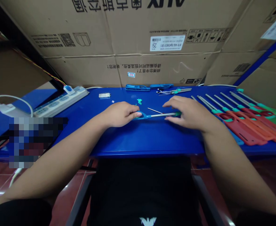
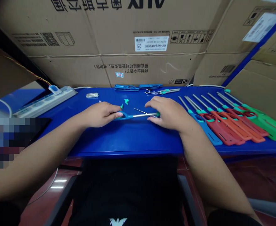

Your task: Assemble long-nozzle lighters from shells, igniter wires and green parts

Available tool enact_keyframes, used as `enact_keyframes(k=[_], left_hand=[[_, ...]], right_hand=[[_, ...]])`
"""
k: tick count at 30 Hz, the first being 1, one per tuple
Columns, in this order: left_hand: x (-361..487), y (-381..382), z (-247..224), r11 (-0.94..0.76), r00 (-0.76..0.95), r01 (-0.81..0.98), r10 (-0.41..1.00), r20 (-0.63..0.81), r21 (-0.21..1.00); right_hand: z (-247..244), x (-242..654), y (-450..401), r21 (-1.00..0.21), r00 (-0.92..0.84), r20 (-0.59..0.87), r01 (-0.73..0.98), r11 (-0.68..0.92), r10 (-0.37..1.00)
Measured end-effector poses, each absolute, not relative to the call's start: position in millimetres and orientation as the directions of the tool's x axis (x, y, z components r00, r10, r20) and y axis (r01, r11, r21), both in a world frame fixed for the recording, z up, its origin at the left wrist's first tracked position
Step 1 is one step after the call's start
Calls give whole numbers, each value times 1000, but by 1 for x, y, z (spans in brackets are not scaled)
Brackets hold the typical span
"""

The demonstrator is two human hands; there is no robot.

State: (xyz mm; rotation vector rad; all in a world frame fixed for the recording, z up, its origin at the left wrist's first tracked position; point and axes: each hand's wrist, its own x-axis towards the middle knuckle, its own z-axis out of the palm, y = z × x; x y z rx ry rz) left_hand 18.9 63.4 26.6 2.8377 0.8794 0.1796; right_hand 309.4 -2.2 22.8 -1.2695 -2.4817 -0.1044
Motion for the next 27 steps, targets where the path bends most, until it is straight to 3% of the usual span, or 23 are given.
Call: enact_keyframes(k=[4,11,20,27], left_hand=[[17,63,28,-775,766,618,631,123,131],[15,67,27,-745,737,647,665,117,162],[32,43,17,-737,722,674,646,248,-40],[42,31,13,-702,681,712,681,269,-25]], right_hand=[[23,318,0,-94,-453,365,852,516,814],[24,318,-1,-89,-484,391,827,555,783],[19,282,-6,104,-622,256,779,618,740],[15,271,-8,239,-609,249,792,561,753]])
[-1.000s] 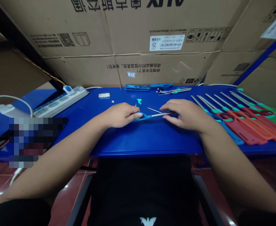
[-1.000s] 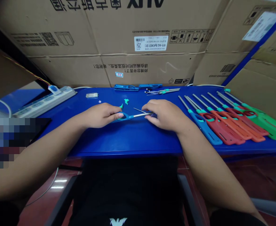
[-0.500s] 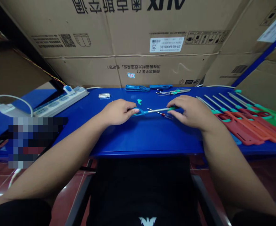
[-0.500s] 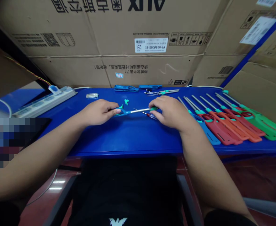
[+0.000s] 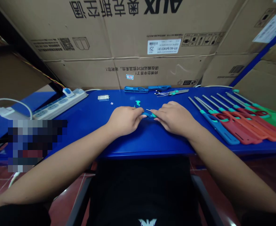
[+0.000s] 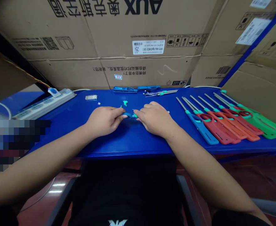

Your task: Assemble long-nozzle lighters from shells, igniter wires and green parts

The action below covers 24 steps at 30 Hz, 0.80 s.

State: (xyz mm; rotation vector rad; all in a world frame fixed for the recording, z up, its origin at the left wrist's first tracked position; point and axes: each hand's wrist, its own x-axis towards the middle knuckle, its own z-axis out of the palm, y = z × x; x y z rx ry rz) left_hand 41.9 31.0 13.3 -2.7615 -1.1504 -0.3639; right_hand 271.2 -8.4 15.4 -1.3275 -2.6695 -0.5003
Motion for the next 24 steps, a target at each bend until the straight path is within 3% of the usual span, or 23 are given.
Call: enact_keyframes(k=[9,15,17,19,21,24], left_hand=[[50,25,10,-697,668,706,714,210,123],[49,33,8,-686,635,686,727,261,242],[47,43,8,-663,604,663,748,275,348],[42,55,8,-593,546,597,794,267,540],[36,67,9,-473,459,492,854,244,730],[27,77,11,-333,317,359,922,222,872]], right_hand=[[10,259,-8,385,-744,178,655,650,644],[14,249,2,390,-760,163,636,666,629],[25,246,12,399,-752,175,644,652,636],[41,242,22,393,-738,268,671,629,620],[53,238,29,297,-667,449,739,605,595],[53,230,34,-119,-363,668,810,575,650]])
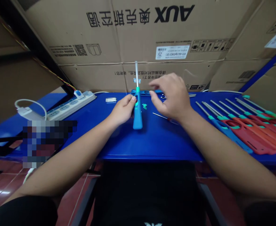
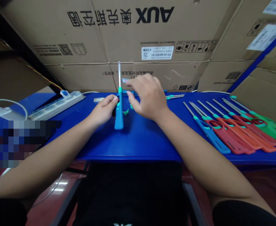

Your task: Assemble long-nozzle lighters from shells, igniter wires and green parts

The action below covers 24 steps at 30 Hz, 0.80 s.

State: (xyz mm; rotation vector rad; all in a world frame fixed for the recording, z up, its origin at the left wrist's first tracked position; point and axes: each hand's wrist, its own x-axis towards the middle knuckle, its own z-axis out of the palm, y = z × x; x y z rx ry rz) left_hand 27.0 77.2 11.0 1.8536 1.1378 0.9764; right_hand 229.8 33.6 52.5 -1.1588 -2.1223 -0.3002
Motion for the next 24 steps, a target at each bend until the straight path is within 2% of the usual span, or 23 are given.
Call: enact_keyframes(k=[2,3,5,7,12,15,18,20,22,24], left_hand=[[25,77,13,-294,235,306,945,227,905],[26,76,13,-290,208,294,949,236,911],[29,71,15,-301,187,281,948,256,911],[32,67,15,-303,219,256,943,250,918],[31,68,19,-286,269,183,935,232,940],[28,71,22,-240,242,105,947,210,965],[28,71,24,-166,184,133,973,141,977],[30,71,24,-127,149,104,983,111,986],[31,71,24,-98,132,5,986,96,995],[31,71,24,-88,129,-98,986,101,991]], right_hand=[[39,223,33,-457,-219,581,709,537,784],[30,220,32,-582,-237,468,643,498,852],[16,214,28,-671,-348,261,606,428,900],[9,212,25,-643,-436,166,632,432,885],[17,215,21,-519,-446,189,711,474,875],[19,216,21,-358,-413,215,810,464,885],[17,212,17,-151,-376,275,892,426,885],[15,210,15,-67,-367,320,911,407,874],[15,210,14,-68,-364,371,907,416,854],[16,213,15,-143,-354,425,883,448,833]])
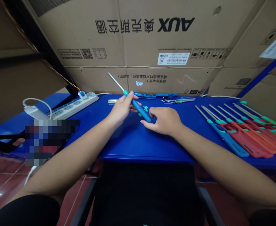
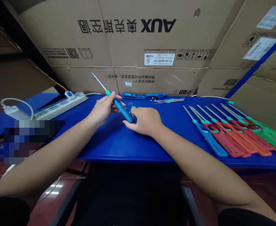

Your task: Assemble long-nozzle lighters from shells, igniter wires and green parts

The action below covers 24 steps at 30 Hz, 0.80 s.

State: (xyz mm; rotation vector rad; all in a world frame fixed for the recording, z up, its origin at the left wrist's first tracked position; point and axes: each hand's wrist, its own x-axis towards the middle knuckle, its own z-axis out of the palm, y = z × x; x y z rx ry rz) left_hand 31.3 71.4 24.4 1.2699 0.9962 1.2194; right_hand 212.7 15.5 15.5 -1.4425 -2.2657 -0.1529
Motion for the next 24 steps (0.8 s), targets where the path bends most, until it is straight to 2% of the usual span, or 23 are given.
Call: enact_keyframes(k=[4,6,8,11,12,14,17,19,22,24], left_hand=[[31,72,23,-141,166,-247,969,185,959],[31,71,22,-176,194,-290,952,238,941],[32,69,22,-193,220,-309,938,268,931],[32,66,23,-212,213,-274,938,275,938],[32,66,24,-225,190,-238,943,272,945],[30,68,25,-230,127,-136,961,247,964],[27,72,26,-191,81,-25,978,193,981],[27,73,24,-172,90,-40,981,175,984],[32,71,18,-158,131,-80,977,168,984],[37,67,13,-200,162,-70,965,209,977]], right_hand=[[14,219,20,-327,-395,448,763,558,802],[13,219,20,-323,-411,457,750,577,789],[12,217,17,-201,-402,478,815,543,781],[13,210,10,57,-424,485,888,457,765],[14,209,8,108,-432,480,893,437,764],[15,206,5,137,-425,461,902,410,779],[15,205,6,55,-397,433,908,416,809],[13,206,9,-88,-408,452,864,495,793],[8,207,15,-316,-475,448,709,631,758],[4,207,18,-390,-479,415,674,627,773]])
